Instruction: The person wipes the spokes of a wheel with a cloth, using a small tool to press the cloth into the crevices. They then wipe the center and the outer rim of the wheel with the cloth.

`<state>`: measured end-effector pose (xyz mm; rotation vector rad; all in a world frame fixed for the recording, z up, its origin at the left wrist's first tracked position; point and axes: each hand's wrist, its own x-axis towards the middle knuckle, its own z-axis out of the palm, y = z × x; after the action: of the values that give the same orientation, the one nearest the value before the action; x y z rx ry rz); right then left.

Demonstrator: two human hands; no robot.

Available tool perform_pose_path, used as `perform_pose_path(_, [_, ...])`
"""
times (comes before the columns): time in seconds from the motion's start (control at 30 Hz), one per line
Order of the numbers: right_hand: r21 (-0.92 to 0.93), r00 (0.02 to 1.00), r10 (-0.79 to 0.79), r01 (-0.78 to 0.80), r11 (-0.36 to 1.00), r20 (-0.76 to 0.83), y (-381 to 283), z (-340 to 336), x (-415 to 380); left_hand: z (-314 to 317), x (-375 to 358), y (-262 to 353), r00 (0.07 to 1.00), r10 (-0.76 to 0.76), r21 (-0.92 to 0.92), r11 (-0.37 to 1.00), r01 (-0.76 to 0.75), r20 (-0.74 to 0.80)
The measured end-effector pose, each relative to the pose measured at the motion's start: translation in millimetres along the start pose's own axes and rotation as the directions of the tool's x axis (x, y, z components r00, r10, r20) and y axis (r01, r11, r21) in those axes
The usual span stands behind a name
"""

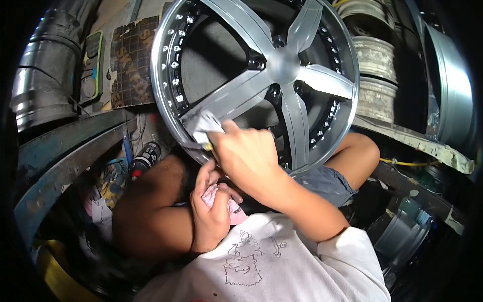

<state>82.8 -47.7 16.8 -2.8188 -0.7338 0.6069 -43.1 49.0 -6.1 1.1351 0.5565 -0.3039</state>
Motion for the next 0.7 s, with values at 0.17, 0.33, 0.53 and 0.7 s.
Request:
perform_pose_path(0.17, [0.021, 0.999, 0.026, -0.026, 0.999, -0.024, 4.2, -0.2, -6.6, 4.3, 0.4, 5.6, 0.998, 0.023, -0.185, 0.983, -0.013, 0.053])
perform_pose_path(0.33, [0.028, 0.999, 0.043, -0.042, 0.999, -0.018, 7.0, -0.6, 11.9, 10.2, 5.1, 12.7, 0.996, 0.001, -0.214, 0.977, 0.019, 0.092])
perform_pose_path(0.53, [0.014, 0.995, 0.017, -0.016, 1.0, -0.097, 1.9, -3.5, 12.0, 9.9, 6.5, -6.1, 0.996, 0.016, -0.194, 0.981, 0.001, 0.088])
perform_pose_path(0.7, [0.035, 0.993, 0.111, -0.112, 0.993, 0.027, -1.4, -7.5, -2.8, 5.1, 12.0, -13.0, 0.991, 0.06, -0.146, 0.988, -0.042, 0.119])
